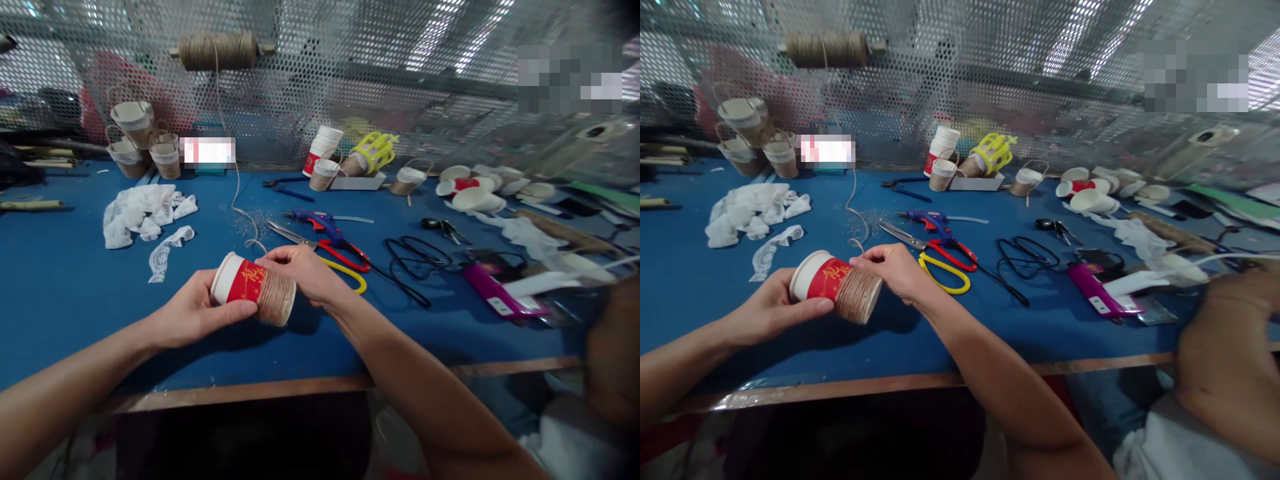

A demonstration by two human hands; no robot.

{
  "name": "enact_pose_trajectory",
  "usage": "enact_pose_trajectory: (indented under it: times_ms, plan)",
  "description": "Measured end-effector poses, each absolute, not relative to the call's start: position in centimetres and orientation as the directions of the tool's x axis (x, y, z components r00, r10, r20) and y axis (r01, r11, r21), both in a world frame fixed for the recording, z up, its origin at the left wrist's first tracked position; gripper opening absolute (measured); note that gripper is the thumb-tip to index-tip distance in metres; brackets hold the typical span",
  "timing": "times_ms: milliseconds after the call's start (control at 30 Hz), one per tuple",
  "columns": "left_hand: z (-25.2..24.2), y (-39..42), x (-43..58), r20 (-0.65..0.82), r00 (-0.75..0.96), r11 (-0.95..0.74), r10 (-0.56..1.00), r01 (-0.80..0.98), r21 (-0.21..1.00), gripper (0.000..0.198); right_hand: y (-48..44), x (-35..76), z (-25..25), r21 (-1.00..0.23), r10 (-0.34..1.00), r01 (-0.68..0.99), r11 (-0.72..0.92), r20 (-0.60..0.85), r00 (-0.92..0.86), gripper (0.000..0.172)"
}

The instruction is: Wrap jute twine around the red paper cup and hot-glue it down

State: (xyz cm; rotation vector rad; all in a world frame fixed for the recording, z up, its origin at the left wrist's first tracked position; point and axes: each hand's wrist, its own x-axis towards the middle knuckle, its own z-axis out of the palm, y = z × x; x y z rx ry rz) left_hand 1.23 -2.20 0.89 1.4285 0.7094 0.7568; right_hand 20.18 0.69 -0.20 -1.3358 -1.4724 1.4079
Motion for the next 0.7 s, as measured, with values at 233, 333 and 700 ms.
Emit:
enact_pose_trajectory:
  times_ms: [233,333,700]
  plan:
    - [0.4,-1.7,1.8,0.010,0.552,0.135,0.834,-0.220,0.966,0.021,1.1,20.3,-1.0,-0.965,0.952,0.220,-0.141,-0.193,-0.239,0.015]
    - [0.5,-1.7,1.8,-0.006,0.548,0.171,0.836,-0.250,0.953,0.022,1.0,20.1,-0.7,-0.964,0.940,0.211,-0.164,-0.217,-0.261,0.012]
    - [0.5,-0.3,2.2,-0.070,0.317,0.201,0.946,-0.402,0.893,0.025,0.8,20.4,0.8,-0.895,0.952,0.331,0.299,0.302,-0.043,0.028]
